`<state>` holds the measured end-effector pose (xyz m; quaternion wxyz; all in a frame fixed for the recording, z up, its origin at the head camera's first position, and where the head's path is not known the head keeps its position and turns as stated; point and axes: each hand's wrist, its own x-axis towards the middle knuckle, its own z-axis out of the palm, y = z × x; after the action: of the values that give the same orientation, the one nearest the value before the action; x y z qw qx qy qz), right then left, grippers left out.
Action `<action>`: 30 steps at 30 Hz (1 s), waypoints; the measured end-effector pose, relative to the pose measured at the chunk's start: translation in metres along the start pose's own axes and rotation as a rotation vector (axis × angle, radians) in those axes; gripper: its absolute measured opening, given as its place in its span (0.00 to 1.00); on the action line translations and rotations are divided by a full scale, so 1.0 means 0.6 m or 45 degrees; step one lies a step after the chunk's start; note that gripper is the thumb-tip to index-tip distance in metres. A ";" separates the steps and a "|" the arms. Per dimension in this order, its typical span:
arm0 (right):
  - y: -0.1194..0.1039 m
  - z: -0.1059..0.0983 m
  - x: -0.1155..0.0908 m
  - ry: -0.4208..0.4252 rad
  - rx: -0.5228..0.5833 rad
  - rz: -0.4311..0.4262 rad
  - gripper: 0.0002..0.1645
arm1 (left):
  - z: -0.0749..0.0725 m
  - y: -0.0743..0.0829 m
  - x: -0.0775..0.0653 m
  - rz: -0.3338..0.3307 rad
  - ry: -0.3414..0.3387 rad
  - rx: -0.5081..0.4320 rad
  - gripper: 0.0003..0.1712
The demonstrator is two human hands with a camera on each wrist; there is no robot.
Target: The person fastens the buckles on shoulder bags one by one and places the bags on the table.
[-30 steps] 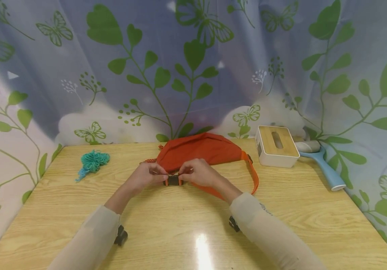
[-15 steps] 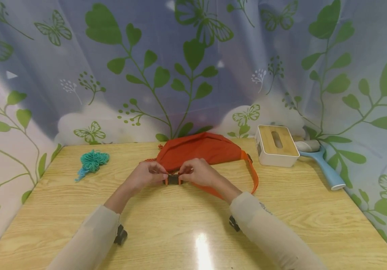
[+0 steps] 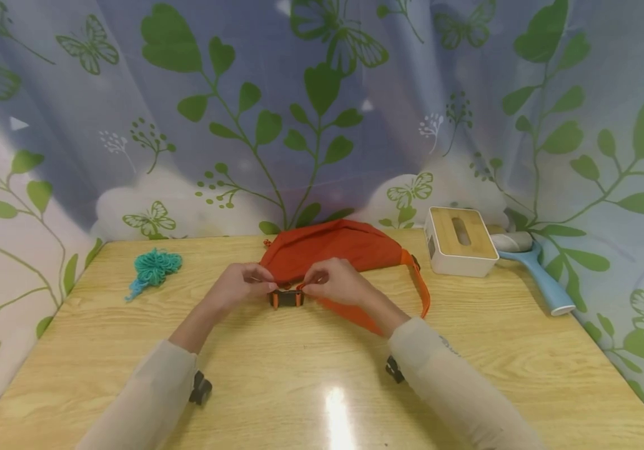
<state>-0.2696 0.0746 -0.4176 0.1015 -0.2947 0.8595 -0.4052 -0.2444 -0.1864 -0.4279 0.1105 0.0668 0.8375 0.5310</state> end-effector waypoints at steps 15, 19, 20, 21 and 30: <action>0.003 -0.038 -0.031 0.095 0.052 0.098 0.14 | -0.007 -0.001 -0.005 0.040 -0.031 -0.159 0.17; 0.015 -0.051 -0.040 0.126 0.050 0.085 0.15 | -0.005 -0.001 -0.008 0.049 -0.048 -0.118 0.19; 0.018 -0.054 -0.042 0.131 0.046 0.070 0.16 | -0.005 0.000 -0.009 0.053 -0.051 -0.106 0.19; 0.022 -0.058 -0.044 0.138 0.042 0.053 0.16 | -0.005 0.000 -0.010 0.058 -0.054 -0.091 0.20; 0.030 -0.099 -0.067 0.249 -0.031 0.013 0.20 | -0.012 0.012 -0.011 0.126 0.030 0.094 0.23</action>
<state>-0.2695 0.1450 -0.3950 0.0154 -0.2505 0.8716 -0.4211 -0.2401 -0.1911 -0.4176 0.0717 0.1059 0.8535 0.5052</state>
